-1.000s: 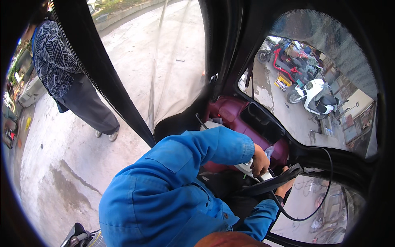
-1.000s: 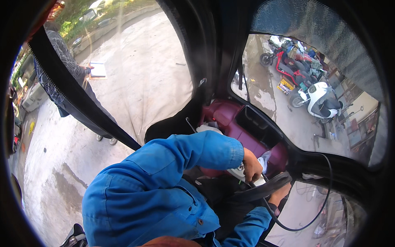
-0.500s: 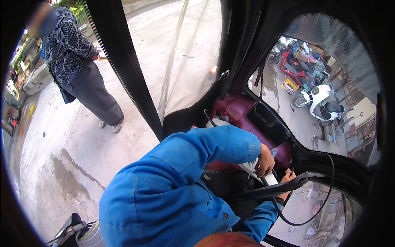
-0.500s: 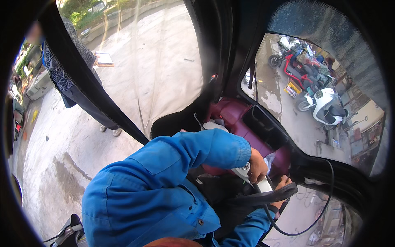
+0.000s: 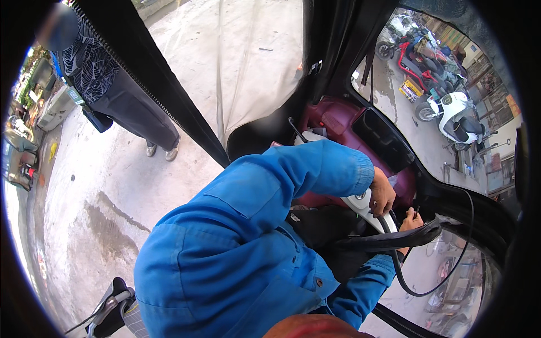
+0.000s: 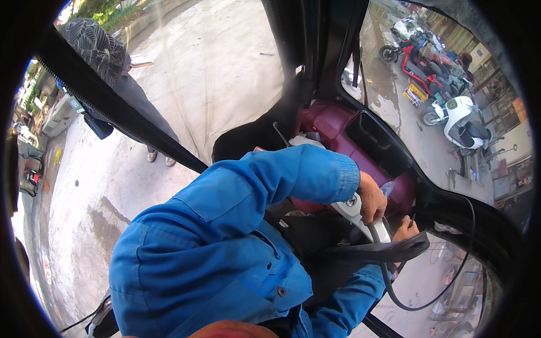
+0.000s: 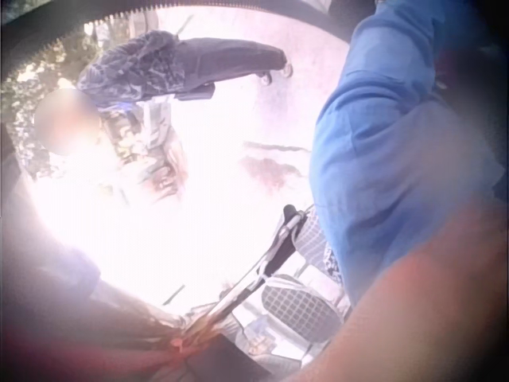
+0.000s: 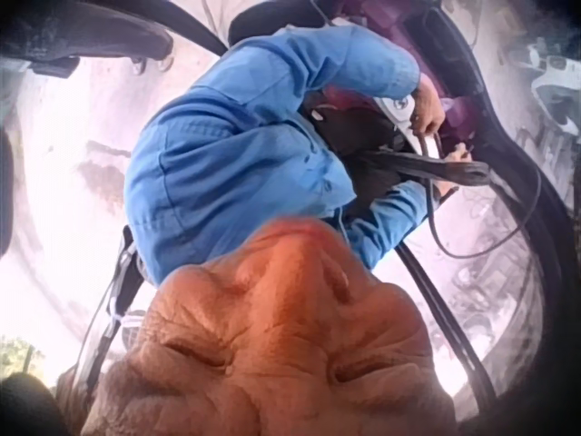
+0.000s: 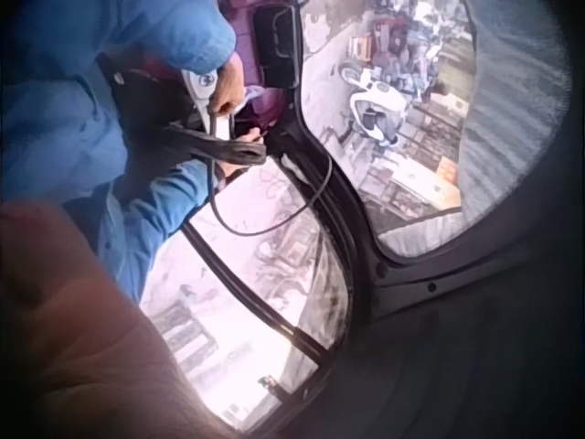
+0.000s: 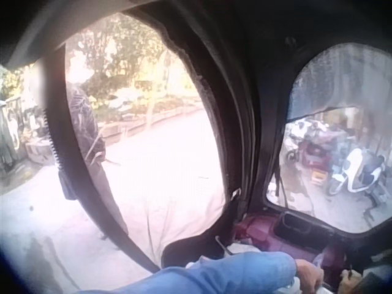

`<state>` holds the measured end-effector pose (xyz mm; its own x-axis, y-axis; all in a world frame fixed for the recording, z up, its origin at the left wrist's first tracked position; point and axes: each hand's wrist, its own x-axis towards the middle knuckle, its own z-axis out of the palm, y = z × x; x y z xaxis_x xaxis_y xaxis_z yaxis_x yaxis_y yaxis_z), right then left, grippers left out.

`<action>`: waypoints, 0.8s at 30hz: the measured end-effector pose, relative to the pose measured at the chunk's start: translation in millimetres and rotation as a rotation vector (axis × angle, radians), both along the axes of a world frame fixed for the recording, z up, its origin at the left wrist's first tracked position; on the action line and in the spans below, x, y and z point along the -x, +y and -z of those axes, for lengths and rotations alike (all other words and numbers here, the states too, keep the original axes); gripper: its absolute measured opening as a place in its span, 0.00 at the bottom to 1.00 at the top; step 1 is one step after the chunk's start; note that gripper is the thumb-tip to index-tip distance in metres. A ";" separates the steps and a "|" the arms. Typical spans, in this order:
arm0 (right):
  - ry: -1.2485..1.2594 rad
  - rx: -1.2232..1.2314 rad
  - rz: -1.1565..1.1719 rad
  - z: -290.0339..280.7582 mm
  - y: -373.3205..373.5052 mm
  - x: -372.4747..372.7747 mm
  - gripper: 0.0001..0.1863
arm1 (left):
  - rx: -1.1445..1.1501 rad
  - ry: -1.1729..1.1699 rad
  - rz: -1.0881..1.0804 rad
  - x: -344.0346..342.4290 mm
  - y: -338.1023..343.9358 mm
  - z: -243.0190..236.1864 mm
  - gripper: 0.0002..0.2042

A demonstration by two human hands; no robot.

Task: The person secures a black rubber seal onto the frame of a scooter canopy using a rubber band. They repeatedly stretch and attach the band to hold the seal in place while seated on the scooter.

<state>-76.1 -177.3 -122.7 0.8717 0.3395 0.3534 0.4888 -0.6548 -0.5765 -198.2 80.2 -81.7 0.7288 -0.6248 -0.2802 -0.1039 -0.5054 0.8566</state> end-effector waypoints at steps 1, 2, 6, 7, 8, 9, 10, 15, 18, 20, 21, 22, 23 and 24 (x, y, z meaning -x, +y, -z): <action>-0.011 0.005 0.001 -0.1 0.6 0.6 0.22 | -0.001 0.005 0.003 2.7 -0.9 -1.1 0.17; -0.048 0.036 0.037 0.0 2.0 0.6 0.21 | -0.006 0.006 0.005 4.1 -1.5 -2.8 0.17; -0.110 -0.026 -0.003 -0.7 2.7 6.3 0.24 | -0.008 0.031 -0.012 10.0 -1.0 -8.8 0.24; 0.057 0.081 0.050 -4.0 0.7 5.9 0.23 | -0.002 0.030 -0.010 11.3 -0.2 -9.2 0.26; 0.086 0.007 0.050 -2.8 -0.6 9.1 0.23 | -0.012 0.021 -0.012 11.6 -0.9 -9.9 0.26; 0.043 0.011 0.055 -1.5 -2.5 11.7 0.23 | -0.021 0.035 -0.003 11.8 -0.4 -10.4 0.25; 0.045 0.017 0.044 -1.3 -4.2 12.0 0.23 | -0.033 0.034 -0.003 12.1 -1.2 -10.6 0.22; 0.089 -0.071 0.016 3.6 -6.4 1.8 0.26 | -0.060 0.020 -0.002 12.9 -2.4 -12.8 0.19; -0.022 0.068 0.036 2.4 -9.1 -4.1 0.27 | -0.083 0.020 -0.007 13.6 -2.2 -14.4 0.19; -0.064 0.152 0.040 1.6 -9.4 -3.9 0.27 | -0.085 0.046 -0.002 13.9 -2.0 -15.1 0.19; -0.053 0.139 0.048 2.1 -8.8 -2.7 0.27 | -0.079 0.047 0.000 14.2 -1.9 -15.0 0.20; -0.043 0.125 0.055 2.1 -8.5 -2.1 0.27 | -0.074 0.049 0.001 13.9 -1.7 -15.1 0.21; -0.031 0.111 0.061 3.0 -7.8 -1.7 0.28 | -0.068 0.051 0.000 14.0 -1.4 -14.6 0.22; -0.079 0.083 0.033 4.1 -7.8 -2.0 0.28 | -0.073 0.053 0.010 13.4 -1.7 -14.1 0.22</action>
